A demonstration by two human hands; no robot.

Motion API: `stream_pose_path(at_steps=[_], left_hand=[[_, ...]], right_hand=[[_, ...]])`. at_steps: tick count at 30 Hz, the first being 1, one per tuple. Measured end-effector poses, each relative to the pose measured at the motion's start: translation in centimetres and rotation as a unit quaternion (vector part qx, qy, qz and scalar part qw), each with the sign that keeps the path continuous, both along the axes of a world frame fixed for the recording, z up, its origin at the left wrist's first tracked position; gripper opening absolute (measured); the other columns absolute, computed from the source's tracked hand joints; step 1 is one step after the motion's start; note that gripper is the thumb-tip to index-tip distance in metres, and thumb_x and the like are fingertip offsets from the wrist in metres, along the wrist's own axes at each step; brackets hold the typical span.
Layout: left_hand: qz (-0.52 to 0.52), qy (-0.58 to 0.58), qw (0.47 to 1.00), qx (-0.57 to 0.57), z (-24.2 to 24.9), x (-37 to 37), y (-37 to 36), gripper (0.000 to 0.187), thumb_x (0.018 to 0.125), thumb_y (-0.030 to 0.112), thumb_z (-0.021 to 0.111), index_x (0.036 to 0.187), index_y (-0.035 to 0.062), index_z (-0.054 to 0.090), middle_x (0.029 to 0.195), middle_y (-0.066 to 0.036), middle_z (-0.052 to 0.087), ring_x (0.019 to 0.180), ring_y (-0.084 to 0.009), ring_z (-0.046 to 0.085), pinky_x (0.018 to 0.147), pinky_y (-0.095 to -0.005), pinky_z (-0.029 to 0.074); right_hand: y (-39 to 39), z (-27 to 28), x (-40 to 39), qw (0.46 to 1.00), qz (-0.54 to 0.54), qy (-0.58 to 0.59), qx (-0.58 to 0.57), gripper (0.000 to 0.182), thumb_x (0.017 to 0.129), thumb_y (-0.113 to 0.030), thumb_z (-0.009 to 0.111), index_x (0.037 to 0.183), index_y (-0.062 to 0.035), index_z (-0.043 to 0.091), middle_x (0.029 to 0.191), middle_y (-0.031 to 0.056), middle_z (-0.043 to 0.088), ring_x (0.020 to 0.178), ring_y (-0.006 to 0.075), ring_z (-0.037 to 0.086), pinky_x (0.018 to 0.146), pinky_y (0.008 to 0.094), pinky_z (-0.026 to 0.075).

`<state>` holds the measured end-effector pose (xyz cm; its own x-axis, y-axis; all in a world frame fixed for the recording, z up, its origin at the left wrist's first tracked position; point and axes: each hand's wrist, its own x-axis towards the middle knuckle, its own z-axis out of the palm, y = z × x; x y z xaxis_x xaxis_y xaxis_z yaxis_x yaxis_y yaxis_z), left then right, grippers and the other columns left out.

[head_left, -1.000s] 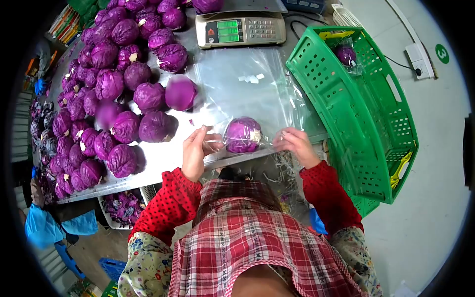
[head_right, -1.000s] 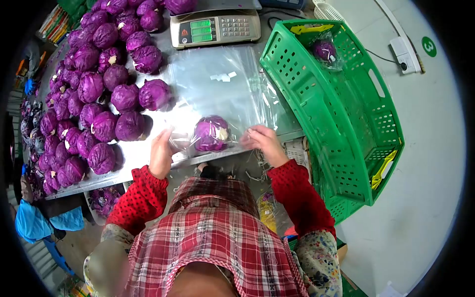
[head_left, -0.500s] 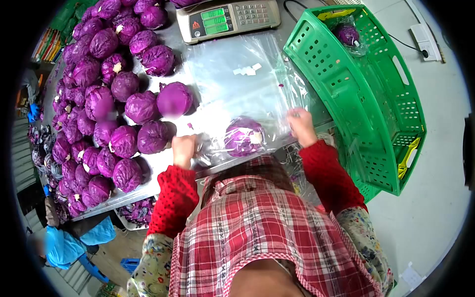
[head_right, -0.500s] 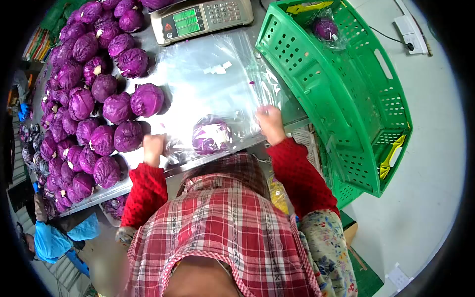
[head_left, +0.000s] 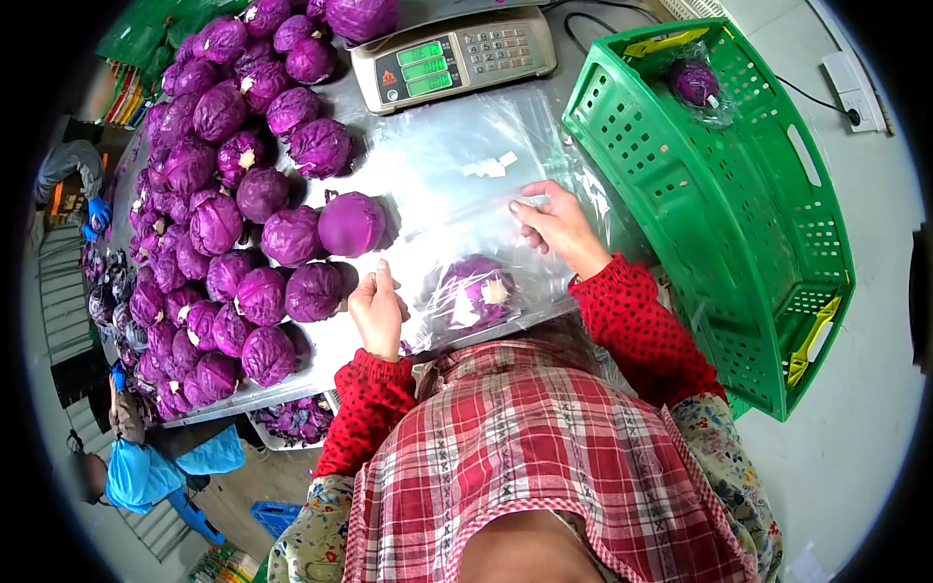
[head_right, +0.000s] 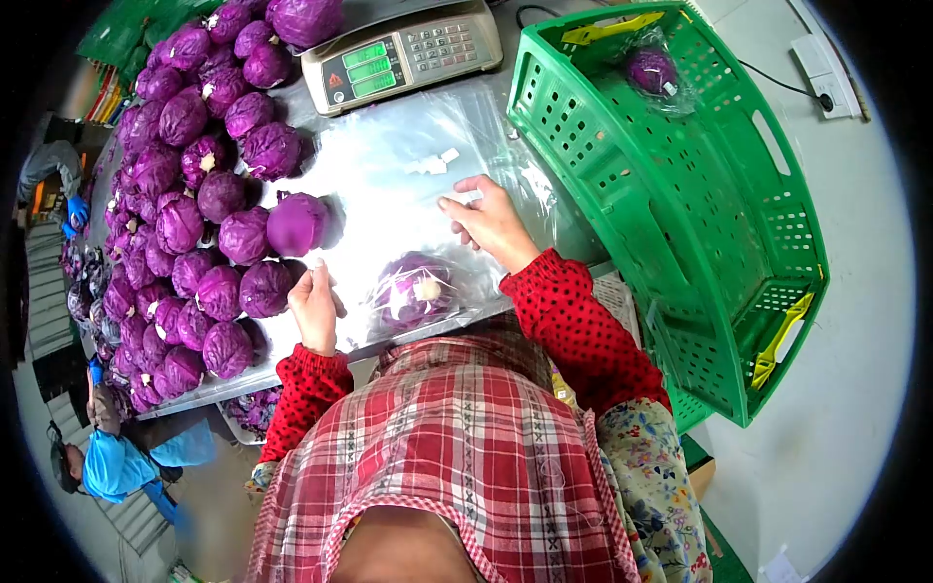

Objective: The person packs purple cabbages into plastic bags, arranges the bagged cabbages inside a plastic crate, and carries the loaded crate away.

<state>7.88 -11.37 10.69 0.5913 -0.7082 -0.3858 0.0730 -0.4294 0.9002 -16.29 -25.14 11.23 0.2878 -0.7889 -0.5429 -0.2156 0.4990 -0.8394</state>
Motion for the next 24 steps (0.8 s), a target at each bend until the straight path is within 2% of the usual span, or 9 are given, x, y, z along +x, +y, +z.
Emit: stream_pose_path(at_steps=[6, 8, 10, 12, 14, 16, 18, 20, 24], left_hand=[[-0.061, 0.024, 0.989, 0.131, -2.3, 0.8, 1.6, 0.041, 0.097, 0.025, 0.057, 0.066, -0.0016, 0.058, 0.047, -0.005, 0.050, 0.038, -0.0135, 0.045, 0.041, -0.0304, 0.034], [-0.220, -0.164, 0.950, 0.150, -6.0, 0.8, 5.0, 0.026, 0.087, 0.019, 0.064, 0.069, -0.0003, 0.066, 0.051, -0.012, 0.058, 0.049, -0.0237, 0.058, 0.053, -0.0371, 0.046], [-0.207, -0.232, 0.937, 0.161, -3.1, -1.1, 4.9, 0.013, 0.083, 0.012, 0.065, 0.090, 0.0018, 0.069, 0.076, -0.018, 0.067, 0.069, -0.0317, 0.066, 0.067, -0.0411, 0.051], [-0.274, -0.481, 0.831, -0.052, -2.2, -1.3, 4.5, 0.037, 0.082, 0.008, 0.065, 0.119, 0.0020, 0.062, 0.109, -0.021, 0.065, 0.091, -0.0368, 0.065, 0.076, -0.0426, 0.052], [-0.438, -0.467, 0.762, -0.094, -4.0, 0.2, 5.6, 0.061, 0.081, 0.004, 0.065, 0.139, 0.0022, 0.045, 0.130, -0.022, 0.055, 0.105, -0.0374, 0.061, 0.082, -0.0420, 0.054], [-0.412, -0.450, 0.790, -0.062, -6.2, -0.5, 6.8, 0.065, 0.079, 0.001, 0.069, 0.138, -0.0027, 0.042, 0.123, -0.022, 0.060, 0.107, -0.0345, 0.063, 0.087, -0.0374, 0.054], [-0.441, -0.164, 0.877, 0.099, -2.0, -0.8, 4.2, 0.069, 0.078, -0.001, 0.073, 0.138, -0.0046, 0.040, 0.120, -0.019, 0.063, 0.108, -0.0294, 0.063, 0.091, -0.0355, 0.054], [-0.440, 0.138, 0.887, 0.025, -1.8, 1.3, 4.0, 0.068, 0.077, -0.001, 0.076, 0.136, -0.0059, 0.042, 0.117, -0.016, 0.064, 0.104, -0.0250, 0.064, 0.090, -0.0369, 0.054], [-0.426, 0.219, 0.877, 0.016, 7.5, -1.6, -2.4, 0.068, 0.075, 0.001, 0.079, 0.133, -0.0052, 0.044, 0.117, -0.015, 0.063, 0.106, -0.0264, 0.063, 0.092, -0.0389, 0.053]], right_hand=[[2.4, -4.8, -2.0, 0.995, -0.054, 0.053, 0.065, 0.025, 0.084, -0.006, 0.069, 0.106, -0.0074, 0.057, 0.077, 0.0026, 0.060, 0.060, 0.0073, 0.054, 0.048, 0.0213, 0.041], [6.4, -7.3, -2.8, 0.998, 0.023, 0.037, -0.036, 0.018, 0.083, 0.000, 0.063, 0.100, -0.0024, 0.058, 0.084, 0.0060, 0.062, 0.063, 0.0126, 0.058, 0.057, 0.0261, 0.049], [9.0, -9.7, -2.3, 0.985, 0.087, 0.055, -0.136, 0.024, 0.084, -0.002, 0.063, 0.108, -0.0036, 0.060, 0.086, 0.0055, 0.063, 0.065, 0.0143, 0.059, 0.059, 0.0269, 0.051], [8.3, -4.1, -1.1, 0.963, 0.211, 0.140, -0.096, 0.036, 0.085, -0.004, 0.065, 0.120, -0.0066, 0.060, 0.098, 0.0082, 0.063, 0.082, 0.0169, 0.062, 0.073, 0.0296, 0.052], [8.6, -5.2, -0.3, 0.947, 0.210, 0.052, -0.235, 0.045, 0.085, -0.007, 0.066, 0.129, -0.0083, 0.057, 0.117, 0.0120, 0.059, 0.104, 0.0210, 0.058, 0.088, 0.0335, 0.048], [8.7, -6.9, 0.1, 0.899, 0.249, 0.010, -0.361, 0.048, 0.088, -0.015, 0.065, 0.134, -0.0082, 0.055, 0.135, 0.0156, 0.052, 0.124, 0.0248, 0.050, 0.100, 0.0383, 0.043], [9.4, -6.3, 0.2, 0.934, 0.135, -0.238, -0.230, 0.055, 0.089, -0.022, 0.060, 0.141, -0.0095, 0.048, 0.140, 0.0202, 0.050, 0.123, 0.0325, 0.052, 0.103, 0.0451, 0.041], [6.3, -1.5, 0.2, 0.956, 0.254, 0.010, -0.148, 0.052, 0.090, -0.029, 0.059, 0.129, 0.0050, 0.056, 0.118, 0.0239, 0.063, 0.111, 0.0325, 0.061, 0.099, 0.0403, 0.046], [3.0, 6.6, -3.5, 0.935, 0.222, -0.030, -0.276, 0.069, 0.088, -0.053, 0.063, 0.126, 0.0043, 0.057, 0.108, 0.0251, 0.065, 0.093, 0.0311, 0.066, 0.085, 0.0390, 0.052]])
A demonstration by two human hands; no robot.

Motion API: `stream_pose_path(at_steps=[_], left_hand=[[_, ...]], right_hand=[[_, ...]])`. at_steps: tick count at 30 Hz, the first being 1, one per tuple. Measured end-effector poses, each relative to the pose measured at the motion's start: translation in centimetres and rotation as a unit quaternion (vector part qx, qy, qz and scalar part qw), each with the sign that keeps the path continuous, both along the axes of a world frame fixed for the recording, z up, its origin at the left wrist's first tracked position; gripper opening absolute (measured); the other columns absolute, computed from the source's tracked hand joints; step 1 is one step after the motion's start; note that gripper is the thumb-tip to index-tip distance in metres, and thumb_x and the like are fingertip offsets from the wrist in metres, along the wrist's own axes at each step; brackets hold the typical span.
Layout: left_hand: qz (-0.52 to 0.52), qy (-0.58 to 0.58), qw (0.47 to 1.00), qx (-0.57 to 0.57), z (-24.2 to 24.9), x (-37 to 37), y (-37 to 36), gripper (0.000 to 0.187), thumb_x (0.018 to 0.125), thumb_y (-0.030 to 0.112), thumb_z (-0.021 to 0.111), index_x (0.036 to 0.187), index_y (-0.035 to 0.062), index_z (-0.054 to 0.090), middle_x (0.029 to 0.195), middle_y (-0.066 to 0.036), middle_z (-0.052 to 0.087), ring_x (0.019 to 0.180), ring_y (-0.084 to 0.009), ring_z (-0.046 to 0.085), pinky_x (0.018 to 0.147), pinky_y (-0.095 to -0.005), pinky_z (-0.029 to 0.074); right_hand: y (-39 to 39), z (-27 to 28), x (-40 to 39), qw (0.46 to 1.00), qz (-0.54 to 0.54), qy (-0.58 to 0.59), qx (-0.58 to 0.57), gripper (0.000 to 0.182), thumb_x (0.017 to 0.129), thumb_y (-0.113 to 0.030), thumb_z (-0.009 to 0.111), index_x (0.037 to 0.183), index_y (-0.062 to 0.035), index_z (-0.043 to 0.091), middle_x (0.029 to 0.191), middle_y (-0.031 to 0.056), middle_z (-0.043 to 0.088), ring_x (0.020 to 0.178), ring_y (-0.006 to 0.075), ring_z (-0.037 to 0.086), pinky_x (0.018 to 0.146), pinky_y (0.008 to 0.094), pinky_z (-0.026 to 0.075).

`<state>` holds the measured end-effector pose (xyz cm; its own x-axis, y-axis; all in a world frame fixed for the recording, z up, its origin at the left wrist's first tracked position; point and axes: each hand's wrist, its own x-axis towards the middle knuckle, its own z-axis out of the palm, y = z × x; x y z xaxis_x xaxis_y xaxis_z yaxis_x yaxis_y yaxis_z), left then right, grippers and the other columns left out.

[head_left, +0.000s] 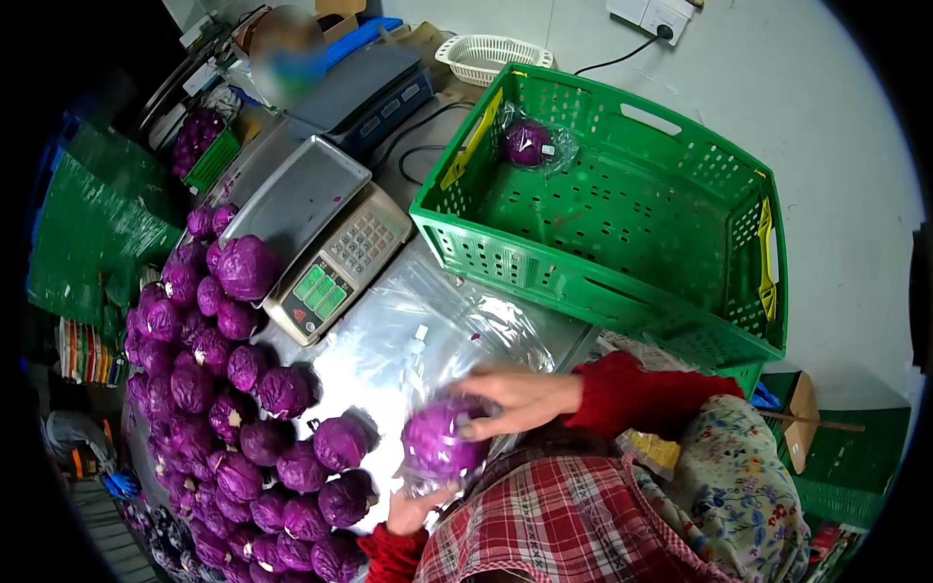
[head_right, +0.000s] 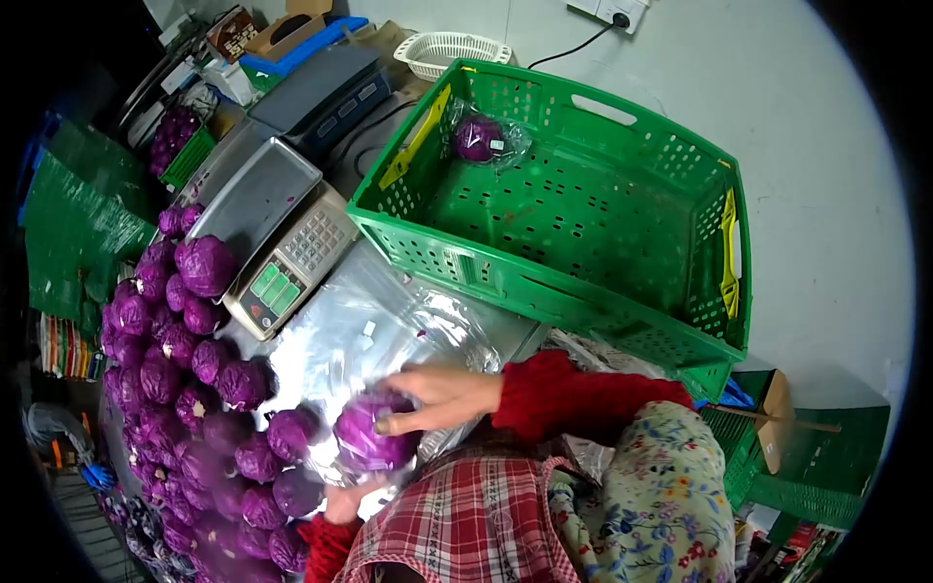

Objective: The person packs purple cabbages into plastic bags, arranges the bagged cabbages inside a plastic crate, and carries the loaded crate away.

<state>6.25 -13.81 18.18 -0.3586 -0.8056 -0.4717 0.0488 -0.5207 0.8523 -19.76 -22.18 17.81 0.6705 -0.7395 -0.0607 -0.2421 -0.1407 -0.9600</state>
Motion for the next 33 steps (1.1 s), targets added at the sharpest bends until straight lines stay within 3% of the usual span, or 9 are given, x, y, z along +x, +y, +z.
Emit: stream_pose_path(at_steps=[3, 6, 11, 16, 18, 20, 26, 30, 33], left_hand=[[-0.038, 0.055, 0.990, -0.127, 5.9, -5.1, -8.6, 0.079, 0.074, 0.005, 0.081, 0.141, -0.0029, 0.040, 0.127, -0.019, 0.058, 0.115, -0.0292, 0.059, 0.095, -0.0394, 0.051], [0.003, 0.191, 0.927, -0.322, 6.0, -9.9, -13.0, 0.080, 0.076, 0.012, 0.082, 0.143, -0.0003, 0.041, 0.135, -0.020, 0.053, 0.123, -0.0297, 0.055, 0.097, -0.0413, 0.049], [-0.025, -0.265, 0.836, -0.480, -3.3, -9.2, -11.6, 0.062, 0.078, 0.026, 0.077, 0.129, -0.0002, 0.055, 0.129, -0.019, 0.057, 0.115, -0.0352, 0.056, 0.099, -0.0458, 0.045], [-0.116, -0.442, 0.784, -0.421, -10.5, -5.8, -7.6, 0.069, 0.081, 0.042, 0.071, 0.134, 0.0022, 0.052, 0.143, -0.019, 0.045, 0.131, -0.0352, 0.043, 0.109, -0.0525, 0.034], [-0.119, -0.484, 0.760, -0.417, -12.1, -4.2, -7.1, 0.072, 0.082, 0.047, 0.068, 0.137, 0.0033, 0.049, 0.148, -0.019, 0.039, 0.138, -0.0352, 0.037, 0.112, -0.0555, 0.028], [-0.128, -0.525, 0.758, -0.366, -13.8, -3.4, -6.7, 0.079, 0.087, 0.054, 0.060, 0.144, 0.0041, 0.041, 0.157, -0.019, 0.025, 0.147, -0.0332, 0.021, 0.117, -0.0583, 0.016], [-0.044, -0.536, 0.706, -0.460, -15.0, -3.8, -5.8, 0.080, 0.084, 0.053, 0.065, 0.142, 0.0034, 0.041, 0.149, -0.021, 0.038, 0.138, -0.0342, 0.038, 0.110, -0.0559, 0.031], [-0.163, -0.485, 0.716, -0.475, -14.5, -4.0, -3.9, 0.055, 0.083, 0.039, 0.066, 0.120, 0.0003, 0.054, 0.128, -0.020, 0.054, 0.120, -0.0317, 0.053, 0.099, -0.0462, 0.045], [-0.122, -0.488, 0.727, -0.468, -14.5, -4.6, -2.2, 0.026, 0.078, 0.010, 0.057, 0.100, -0.0030, 0.062, 0.120, -0.022, 0.057, 0.113, -0.0373, 0.056, 0.097, -0.0447, 0.048]], right_hand=[[-5.0, 10.1, -4.0, 0.986, -0.156, 0.045, -0.020, 0.077, 0.069, -0.027, 0.083, 0.131, 0.0041, 0.050, 0.120, 0.0175, 0.061, 0.103, 0.0254, 0.063, 0.082, 0.0361, 0.054], [-10.8, 11.3, -11.3, 0.954, -0.259, -0.135, 0.069, 0.043, 0.096, -0.030, 0.054, 0.128, -0.0005, 0.054, 0.116, 0.0110, 0.063, 0.102, 0.0204, 0.063, 0.089, 0.0361, 0.052], [-18.6, 4.1, -15.5, 0.829, -0.411, -0.292, 0.242, 0.060, 0.095, -0.053, 0.051, 0.135, -0.0086, 0.048, 0.125, 0.0146, 0.060, 0.112, 0.0285, 0.061, 0.093, 0.0449, 0.052], [-23.5, -11.2, -19.7, 0.809, -0.482, -0.136, 0.307, 0.092, 0.076, -0.079, 0.058, 0.131, -0.0056, 0.049, 0.110, 0.0201, 0.062, 0.093, 0.0336, 0.066, 0.078, 0.0444, 0.056], [-24.4, -7.6, -20.7, 0.834, -0.456, -0.002, 0.310, 0.076, 0.081, -0.061, 0.070, 0.117, 0.0047, 0.056, 0.093, 0.0142, 0.066, 0.084, 0.0266, 0.067, 0.075, 0.0386, 0.055], [-26.1, -5.4, -24.1, 0.847, -0.378, 0.369, -0.060, 0.063, 0.085, -0.042, 0.075, 0.117, 0.0085, 0.056, 0.094, 0.0123, 0.067, 0.085, 0.0194, 0.064, 0.076, 0.0314, 0.052], [-29.5, 10.0, 7.6, 0.979, -0.142, 0.026, -0.142, 0.080, 0.080, -0.033, 0.079, 0.140, 0.0033, 0.042, 0.137, 0.0220, 0.051, 0.123, 0.0301, 0.054, 0.100, 0.0382, 0.047], [-35.6, 3.0, 24.5, 0.963, -0.124, 0.123, -0.204, 0.127, 0.057, -0.071, 0.080, 0.143, 0.0087, 0.032, 0.137, 0.0349, 0.045, 0.127, 0.0434, 0.050, 0.106, 0.0440, 0.042], [-38.4, -2.8, 28.9, 0.977, -0.106, 0.060, -0.175, 0.112, 0.046, -0.064, 0.087, 0.128, 0.0034, 0.052, 0.117, 0.0225, 0.065, 0.108, 0.0332, 0.064, 0.099, 0.0360, 0.048]])
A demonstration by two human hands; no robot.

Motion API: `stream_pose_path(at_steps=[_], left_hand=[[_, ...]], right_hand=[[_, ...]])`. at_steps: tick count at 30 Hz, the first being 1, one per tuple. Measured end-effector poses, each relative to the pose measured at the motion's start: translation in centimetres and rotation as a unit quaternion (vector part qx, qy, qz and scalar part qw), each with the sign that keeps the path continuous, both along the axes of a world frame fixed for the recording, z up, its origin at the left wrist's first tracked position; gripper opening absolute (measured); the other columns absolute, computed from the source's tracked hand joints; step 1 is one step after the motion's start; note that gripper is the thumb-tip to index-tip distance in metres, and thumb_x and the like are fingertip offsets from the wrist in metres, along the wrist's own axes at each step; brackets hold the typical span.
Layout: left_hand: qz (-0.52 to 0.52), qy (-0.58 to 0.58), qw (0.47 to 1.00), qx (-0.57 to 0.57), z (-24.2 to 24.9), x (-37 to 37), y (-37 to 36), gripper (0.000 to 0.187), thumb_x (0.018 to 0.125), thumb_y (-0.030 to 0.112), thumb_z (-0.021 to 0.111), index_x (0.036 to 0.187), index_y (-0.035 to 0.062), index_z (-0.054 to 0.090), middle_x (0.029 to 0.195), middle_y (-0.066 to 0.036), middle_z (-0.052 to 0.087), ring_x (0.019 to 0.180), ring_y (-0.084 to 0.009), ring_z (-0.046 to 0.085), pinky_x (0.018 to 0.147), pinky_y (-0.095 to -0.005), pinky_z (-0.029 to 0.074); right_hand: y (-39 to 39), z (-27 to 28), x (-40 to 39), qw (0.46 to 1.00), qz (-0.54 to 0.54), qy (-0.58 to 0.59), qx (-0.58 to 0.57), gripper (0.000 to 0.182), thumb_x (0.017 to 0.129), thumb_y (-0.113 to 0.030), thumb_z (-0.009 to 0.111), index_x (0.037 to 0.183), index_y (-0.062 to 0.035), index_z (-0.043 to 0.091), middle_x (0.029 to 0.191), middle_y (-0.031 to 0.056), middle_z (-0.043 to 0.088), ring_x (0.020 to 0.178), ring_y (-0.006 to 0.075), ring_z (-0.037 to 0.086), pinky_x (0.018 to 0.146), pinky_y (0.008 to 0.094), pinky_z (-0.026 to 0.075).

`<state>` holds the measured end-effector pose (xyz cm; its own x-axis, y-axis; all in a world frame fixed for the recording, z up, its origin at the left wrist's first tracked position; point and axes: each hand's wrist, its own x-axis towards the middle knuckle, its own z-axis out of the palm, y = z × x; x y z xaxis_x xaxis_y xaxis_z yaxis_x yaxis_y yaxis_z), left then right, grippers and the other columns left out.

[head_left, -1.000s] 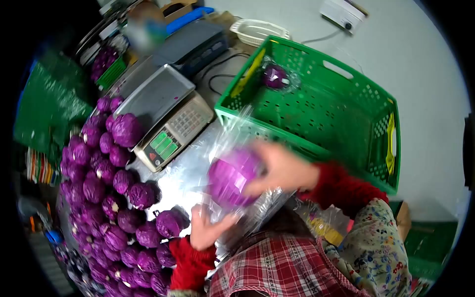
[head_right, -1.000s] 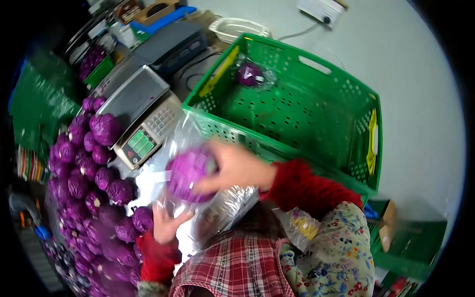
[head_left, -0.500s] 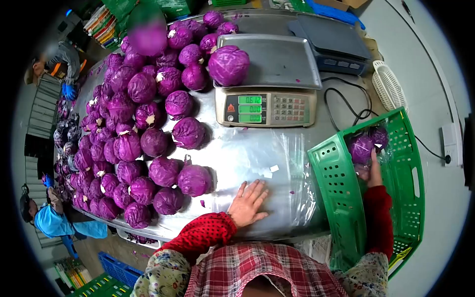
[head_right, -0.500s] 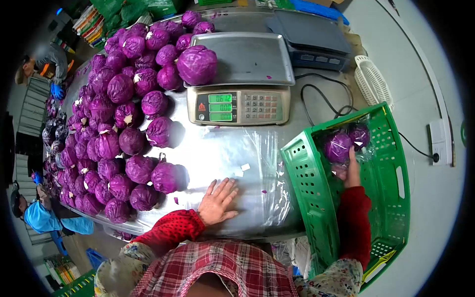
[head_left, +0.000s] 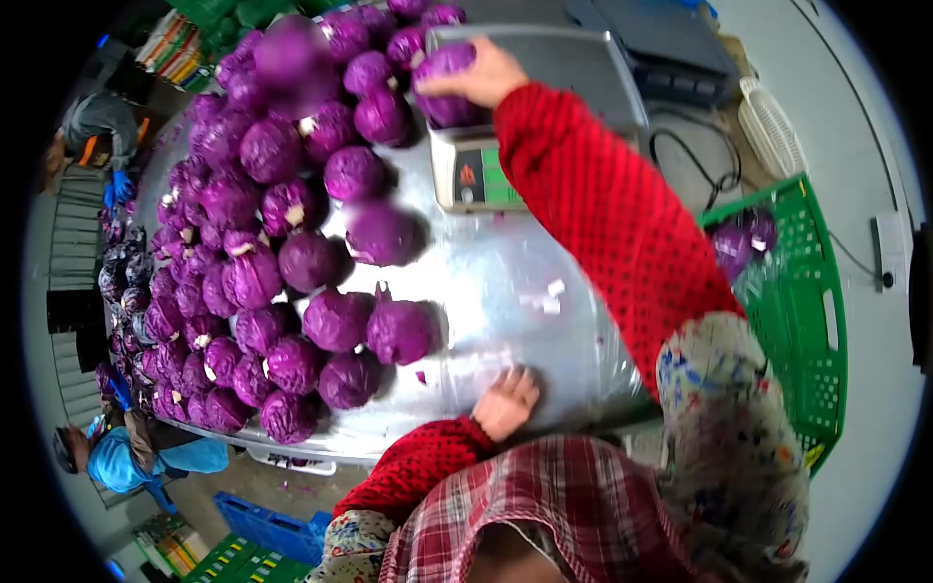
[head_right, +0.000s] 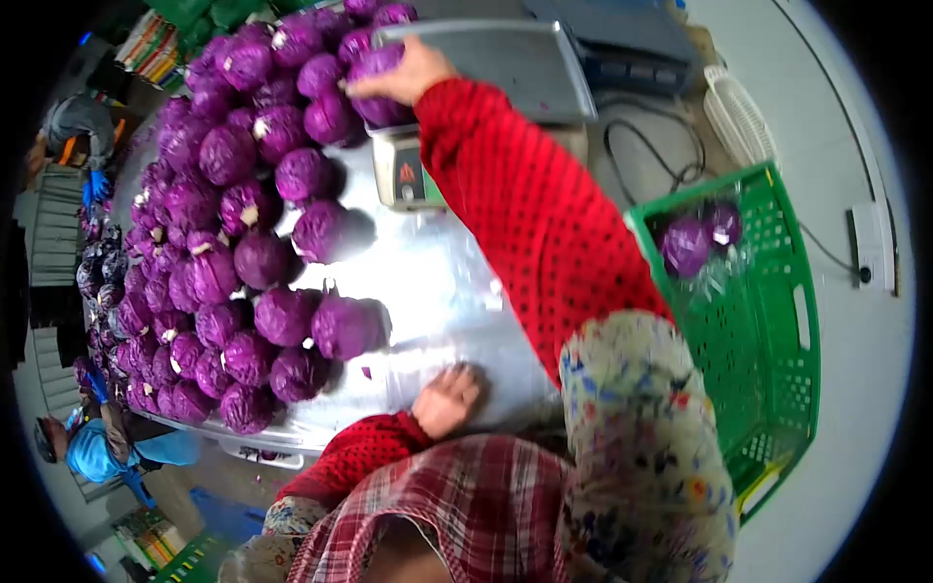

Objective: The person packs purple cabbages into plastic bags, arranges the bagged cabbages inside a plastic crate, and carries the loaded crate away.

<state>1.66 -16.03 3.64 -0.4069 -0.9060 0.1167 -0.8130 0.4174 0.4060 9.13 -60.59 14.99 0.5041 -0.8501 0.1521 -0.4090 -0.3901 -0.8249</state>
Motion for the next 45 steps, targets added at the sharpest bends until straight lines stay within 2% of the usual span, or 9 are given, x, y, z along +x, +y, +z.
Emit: stream_pose_path(at_steps=[3, 5, 7, 15, 19, 22, 33, 41, 45], left_hand=[[0.040, 0.017, 0.999, 0.015, -0.4, 0.3, 0.9, 0.025, 0.079, 0.009, 0.058, 0.099, -0.0026, 0.064, 0.127, -0.025, 0.057, 0.121, -0.0412, 0.054, 0.099, -0.0490, 0.048], [0.061, 0.045, 0.997, -0.001, -1.4, 0.3, 1.0, 0.022, 0.080, 0.012, 0.059, 0.097, -0.0022, 0.062, 0.131, -0.025, 0.055, 0.124, -0.0424, 0.052, 0.102, -0.0526, 0.045], [0.076, 0.023, 0.997, -0.023, -0.5, 0.2, 1.0, 0.036, 0.077, 0.021, 0.071, 0.105, 0.0016, 0.064, 0.134, -0.027, 0.052, 0.123, -0.0435, 0.053, 0.099, -0.0565, 0.047], [0.061, -0.049, 0.996, -0.038, -0.5, 1.0, -0.5, 0.018, 0.081, 0.016, 0.065, 0.091, 0.0011, 0.062, 0.132, -0.026, 0.054, 0.125, -0.0421, 0.051, 0.103, -0.0549, 0.043], [0.020, 0.073, 0.996, -0.055, 1.0, -3.1, -1.7, 0.032, 0.077, 0.025, 0.072, 0.095, 0.0008, 0.060, 0.117, -0.022, 0.059, 0.112, -0.0404, 0.057, 0.081, -0.0427, 0.056], [-0.006, -0.006, 0.998, -0.070, -1.6, -3.7, -2.4, 0.026, 0.075, 0.021, 0.071, 0.090, 0.0017, 0.063, 0.110, -0.017, 0.061, 0.107, -0.0375, 0.058, 0.077, -0.0399, 0.055], [0.088, 0.080, 0.991, -0.063, 3.7, -1.5, -2.3, 0.010, 0.072, 0.012, 0.067, 0.067, 0.0059, 0.062, 0.074, -0.008, 0.059, 0.077, -0.0284, 0.061, 0.064, -0.0407, 0.052], [0.072, -0.002, 0.997, 0.013, 0.5, -1.4, -0.4, 0.023, 0.071, 0.011, 0.067, 0.094, 0.0096, 0.067, 0.077, -0.011, 0.061, 0.072, -0.0307, 0.063, 0.060, -0.0437, 0.052], [0.091, 0.081, 0.992, 0.011, 4.6, -2.3, -0.5, 0.028, 0.072, 0.009, 0.064, 0.100, 0.0125, 0.067, 0.080, -0.010, 0.058, 0.067, -0.0306, 0.062, 0.058, -0.0435, 0.053]], right_hand=[[-0.8, 1.1, -1.7, 0.974, -0.019, -0.064, 0.216, 0.058, 0.075, -0.037, 0.081, 0.119, -0.0044, 0.064, 0.110, 0.0115, 0.069, 0.096, 0.0233, 0.068, 0.089, 0.0390, 0.054], [2.4, 2.9, -4.7, 0.941, -0.014, -0.245, 0.232, 0.076, 0.071, -0.041, 0.082, 0.123, 0.0099, 0.059, 0.117, 0.0201, 0.065, 0.104, 0.0270, 0.064, 0.093, 0.0387, 0.049], [7.0, 3.0, -8.6, 0.824, 0.059, -0.401, 0.396, 0.038, 0.088, -0.024, 0.069, 0.121, -0.0068, 0.063, 0.117, 0.0082, 0.066, 0.104, 0.0209, 0.064, 0.092, 0.0372, 0.051], [30.0, -4.1, -33.2, 0.669, 0.014, -0.577, 0.467, 0.061, 0.096, -0.046, 0.053, 0.138, -0.0030, 0.044, 0.137, 0.0159, 0.053, 0.126, 0.0313, 0.051, 0.107, 0.0502, 0.041], [38.5, -3.5, -35.5, 0.787, -0.158, -0.457, 0.383, 0.088, 0.088, -0.074, 0.043, 0.141, -0.0039, 0.043, 0.139, 0.0170, 0.051, 0.126, 0.0345, 0.051, 0.108, 0.0511, 0.041], [41.9, -6.2, -36.8, 0.652, -0.098, -0.614, 0.435, 0.093, 0.086, -0.080, 0.034, 0.138, -0.0044, 0.047, 0.134, 0.0186, 0.054, 0.118, 0.0361, 0.058, 0.096, 0.0538, 0.051], [41.5, -11.2, -32.7, 0.657, -0.258, -0.509, 0.492, 0.047, 0.090, -0.046, 0.058, 0.120, -0.0103, 0.061, 0.112, 0.0095, 0.066, 0.100, 0.0229, 0.066, 0.086, 0.0450, 0.055], [42.6, -5.8, -33.9, 0.638, 0.079, -0.545, 0.539, 0.106, 0.082, -0.084, 0.035, 0.149, -0.0018, 0.028, 0.147, 0.0310, 0.033, 0.114, 0.0414, 0.058, 0.081, 0.0525, 0.058], [41.8, -7.0, -32.7, 0.739, -0.010, -0.445, 0.506, 0.089, 0.083, -0.073, 0.044, 0.134, -0.0001, 0.050, 0.128, 0.0251, 0.057, 0.116, 0.0351, 0.059, 0.096, 0.0478, 0.052]])
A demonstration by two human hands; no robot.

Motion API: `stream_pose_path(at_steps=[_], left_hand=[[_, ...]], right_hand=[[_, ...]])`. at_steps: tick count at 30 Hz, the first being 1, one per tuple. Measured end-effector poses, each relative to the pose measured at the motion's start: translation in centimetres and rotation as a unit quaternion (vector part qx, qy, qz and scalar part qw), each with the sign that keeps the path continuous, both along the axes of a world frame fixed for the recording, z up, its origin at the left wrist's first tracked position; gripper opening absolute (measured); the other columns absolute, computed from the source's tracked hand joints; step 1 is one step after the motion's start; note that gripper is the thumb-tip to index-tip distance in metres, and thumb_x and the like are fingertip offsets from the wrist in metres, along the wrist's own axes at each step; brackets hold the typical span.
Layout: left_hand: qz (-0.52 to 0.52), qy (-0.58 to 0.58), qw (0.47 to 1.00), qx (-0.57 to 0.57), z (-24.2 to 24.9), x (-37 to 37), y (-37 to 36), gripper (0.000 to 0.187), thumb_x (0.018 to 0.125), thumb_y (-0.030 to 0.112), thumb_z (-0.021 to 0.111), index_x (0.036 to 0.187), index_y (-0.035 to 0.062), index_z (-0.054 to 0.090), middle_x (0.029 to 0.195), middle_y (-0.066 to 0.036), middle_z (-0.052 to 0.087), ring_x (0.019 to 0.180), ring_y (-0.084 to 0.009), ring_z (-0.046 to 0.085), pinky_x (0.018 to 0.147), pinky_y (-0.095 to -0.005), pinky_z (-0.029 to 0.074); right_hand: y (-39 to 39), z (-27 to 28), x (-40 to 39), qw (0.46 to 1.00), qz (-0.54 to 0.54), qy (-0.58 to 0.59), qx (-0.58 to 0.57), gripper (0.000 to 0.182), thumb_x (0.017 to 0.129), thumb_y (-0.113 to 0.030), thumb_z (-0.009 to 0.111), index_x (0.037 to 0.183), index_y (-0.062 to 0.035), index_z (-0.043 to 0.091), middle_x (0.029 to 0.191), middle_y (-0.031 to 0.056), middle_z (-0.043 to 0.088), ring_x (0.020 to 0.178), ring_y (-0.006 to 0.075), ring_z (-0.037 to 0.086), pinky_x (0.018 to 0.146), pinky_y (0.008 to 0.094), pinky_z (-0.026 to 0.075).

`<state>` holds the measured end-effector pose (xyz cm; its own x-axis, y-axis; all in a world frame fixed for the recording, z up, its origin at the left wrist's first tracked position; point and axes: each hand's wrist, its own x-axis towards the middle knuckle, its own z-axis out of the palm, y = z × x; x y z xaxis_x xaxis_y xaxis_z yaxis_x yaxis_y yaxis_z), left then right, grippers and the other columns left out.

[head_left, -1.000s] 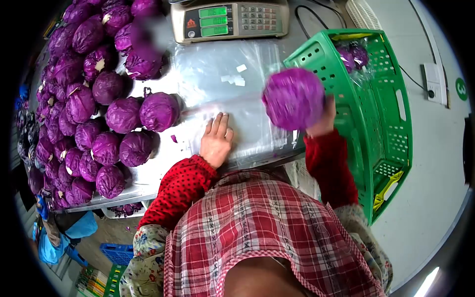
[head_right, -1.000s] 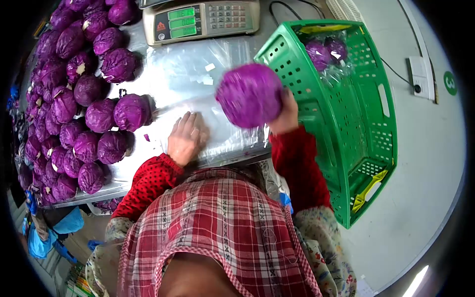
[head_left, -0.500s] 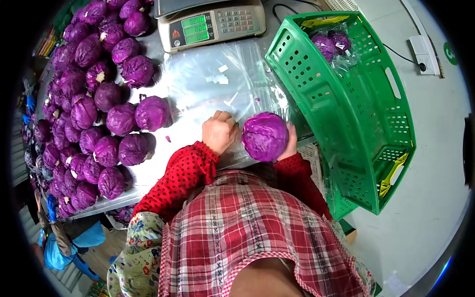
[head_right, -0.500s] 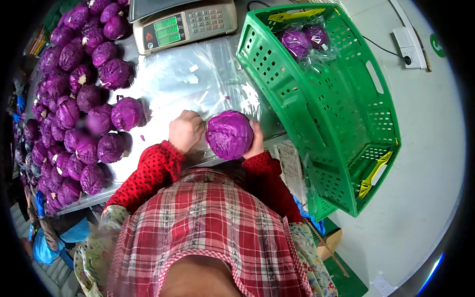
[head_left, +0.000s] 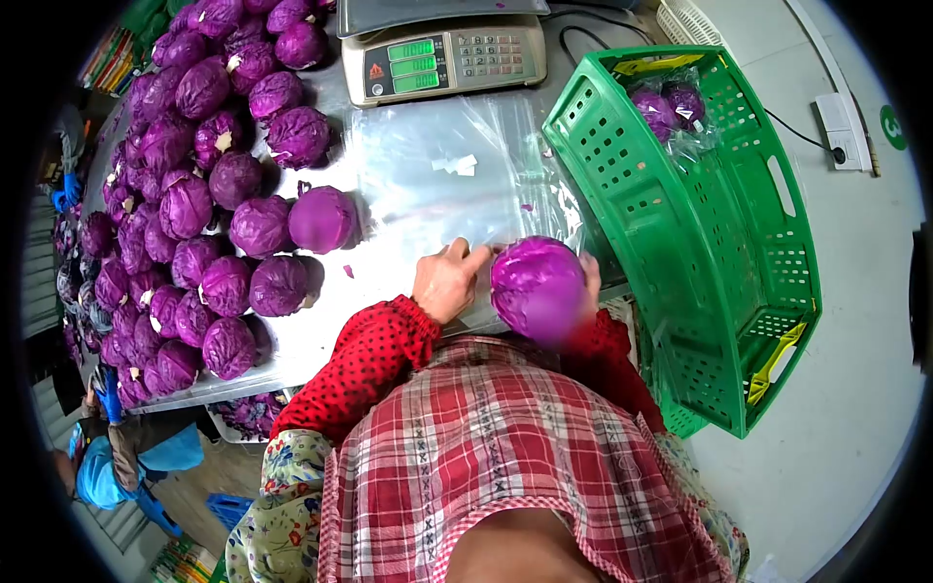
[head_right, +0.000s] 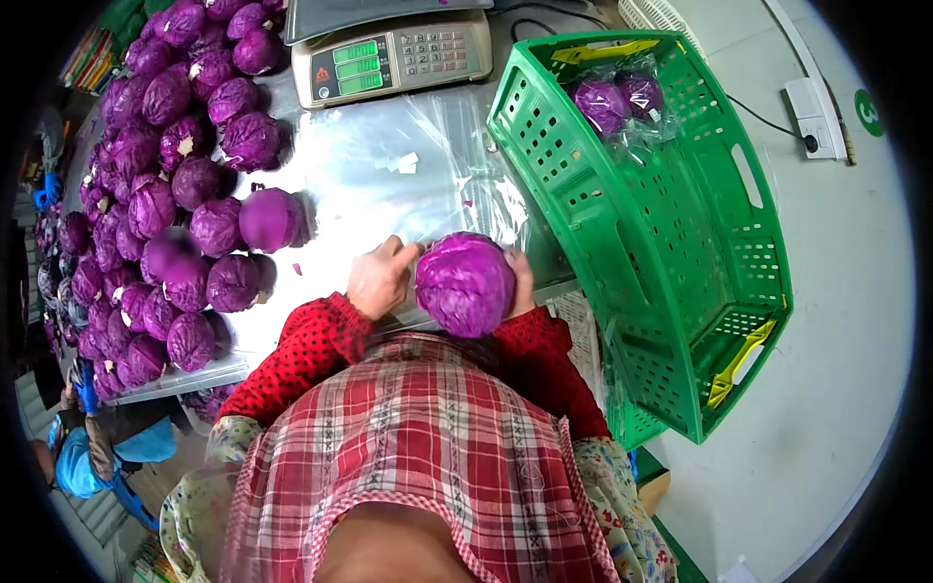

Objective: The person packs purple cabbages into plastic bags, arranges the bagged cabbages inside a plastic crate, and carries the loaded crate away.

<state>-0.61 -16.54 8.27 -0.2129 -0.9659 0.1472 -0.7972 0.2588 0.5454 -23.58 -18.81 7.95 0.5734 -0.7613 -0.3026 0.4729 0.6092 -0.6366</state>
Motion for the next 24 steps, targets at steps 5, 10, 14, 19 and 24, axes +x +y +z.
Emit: stream_pose_path(at_steps=[5, 10, 14, 19, 24], left_hand=[[-0.093, -0.097, 0.991, 0.023, -2.0, 0.3, 0.2, 0.020, 0.071, 0.006, 0.063, 0.090, 0.0048, 0.070, 0.083, -0.013, 0.055, 0.064, -0.0323, 0.061, 0.058, -0.0419, 0.053], [-0.016, 0.022, 0.999, 0.033, 0.1, -0.4, 0.5, 0.035, 0.070, 0.002, 0.063, 0.104, 0.0011, 0.067, 0.098, -0.014, 0.060, 0.067, -0.0346, 0.064, 0.062, -0.0437, 0.055], [0.031, 0.085, 0.996, 0.002, 4.2, -1.3, 1.2, 0.060, 0.063, -0.011, 0.061, 0.122, -0.0014, 0.062, 0.127, -0.016, 0.061, 0.082, -0.0359, 0.069, 0.067, -0.0407, 0.058], [-0.025, 0.061, 0.998, 0.002, 8.3, -1.9, 2.0, 0.071, 0.063, -0.011, 0.061, 0.133, 0.0014, 0.056, 0.141, -0.011, 0.053, 0.072, -0.0280, 0.070, 0.056, -0.0341, 0.056], [-0.176, 0.010, 0.975, -0.136, 8.0, -0.6, 0.8, 0.062, 0.066, 0.001, 0.065, 0.127, 0.0021, 0.058, 0.147, -0.009, 0.046, 0.061, -0.0194, 0.062, 0.052, -0.0313, 0.053]], right_hand=[[0.3, -3.8, -1.2, 0.990, -0.041, -0.003, 0.137, 0.072, 0.089, -0.062, 0.046, 0.128, -0.0028, 0.055, 0.124, 0.0184, 0.061, 0.111, 0.0316, 0.062, 0.097, 0.0464, 0.052], [-1.0, -0.8, 0.4, 0.980, -0.017, 0.045, 0.191, 0.057, 0.093, -0.050, 0.052, 0.127, -0.0044, 0.056, 0.126, 0.0160, 0.060, 0.109, 0.0262, 0.063, 0.093, 0.0445, 0.054], [-2.2, -0.8, 0.2, 0.984, 0.025, 0.174, 0.012, 0.069, 0.093, -0.049, 0.056, 0.144, -0.0049, 0.040, 0.120, 0.0124, 0.063, 0.109, 0.0246, 0.063, 0.092, 0.0422, 0.054], [1.0, 7.2, 0.5, 0.891, 0.128, 0.425, -0.092, 0.111, 0.080, -0.024, 0.080, 0.155, -0.0023, 0.000, 0.102, 0.0195, 0.066, 0.079, 0.0205, 0.067, 0.061, 0.0316, 0.054], [-1.0, 5.9, 3.4, 0.711, -0.105, 0.597, -0.356, 0.075, 0.077, -0.017, 0.077, 0.141, -0.0018, 0.041, 0.097, 0.0124, 0.065, 0.068, 0.0269, 0.063, 0.064, 0.0397, 0.051]])
